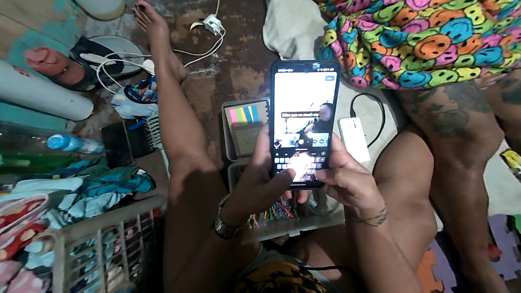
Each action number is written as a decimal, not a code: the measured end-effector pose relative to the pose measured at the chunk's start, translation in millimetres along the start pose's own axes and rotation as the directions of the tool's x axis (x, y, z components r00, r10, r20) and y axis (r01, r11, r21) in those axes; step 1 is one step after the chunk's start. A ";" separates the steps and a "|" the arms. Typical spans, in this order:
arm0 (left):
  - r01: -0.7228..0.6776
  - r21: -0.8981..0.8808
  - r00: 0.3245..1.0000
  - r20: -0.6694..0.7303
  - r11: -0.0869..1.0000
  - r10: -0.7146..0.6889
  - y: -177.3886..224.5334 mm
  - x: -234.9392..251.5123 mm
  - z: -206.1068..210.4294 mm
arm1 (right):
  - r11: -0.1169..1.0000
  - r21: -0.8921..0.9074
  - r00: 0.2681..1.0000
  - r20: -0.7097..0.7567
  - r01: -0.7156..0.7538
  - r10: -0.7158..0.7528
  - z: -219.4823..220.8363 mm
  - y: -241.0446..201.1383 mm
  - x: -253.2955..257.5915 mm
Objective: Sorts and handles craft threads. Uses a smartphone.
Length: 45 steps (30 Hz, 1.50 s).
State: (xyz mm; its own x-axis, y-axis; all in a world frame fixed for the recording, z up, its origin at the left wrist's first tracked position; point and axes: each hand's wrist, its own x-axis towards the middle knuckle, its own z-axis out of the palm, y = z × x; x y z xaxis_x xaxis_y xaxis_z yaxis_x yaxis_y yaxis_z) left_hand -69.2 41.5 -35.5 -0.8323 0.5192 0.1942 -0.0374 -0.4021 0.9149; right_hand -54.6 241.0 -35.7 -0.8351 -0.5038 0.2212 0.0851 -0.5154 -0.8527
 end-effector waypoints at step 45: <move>-0.041 0.012 0.998 -0.043 0.999 0.041 -1.7 2.8 6.6 | 0.972 -0.234 0.996 -0.074 0.026 -0.045 5.5 1.2 0.7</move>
State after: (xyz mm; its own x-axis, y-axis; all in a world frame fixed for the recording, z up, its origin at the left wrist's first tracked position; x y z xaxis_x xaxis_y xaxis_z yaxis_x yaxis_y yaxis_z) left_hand -67.8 48.6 -34.2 -0.8564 0.4689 0.2162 0.0032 -0.4139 0.9103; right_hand -52.1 236.3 -34.0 -0.8759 -0.4276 0.2236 -0.0667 -0.3517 -0.9337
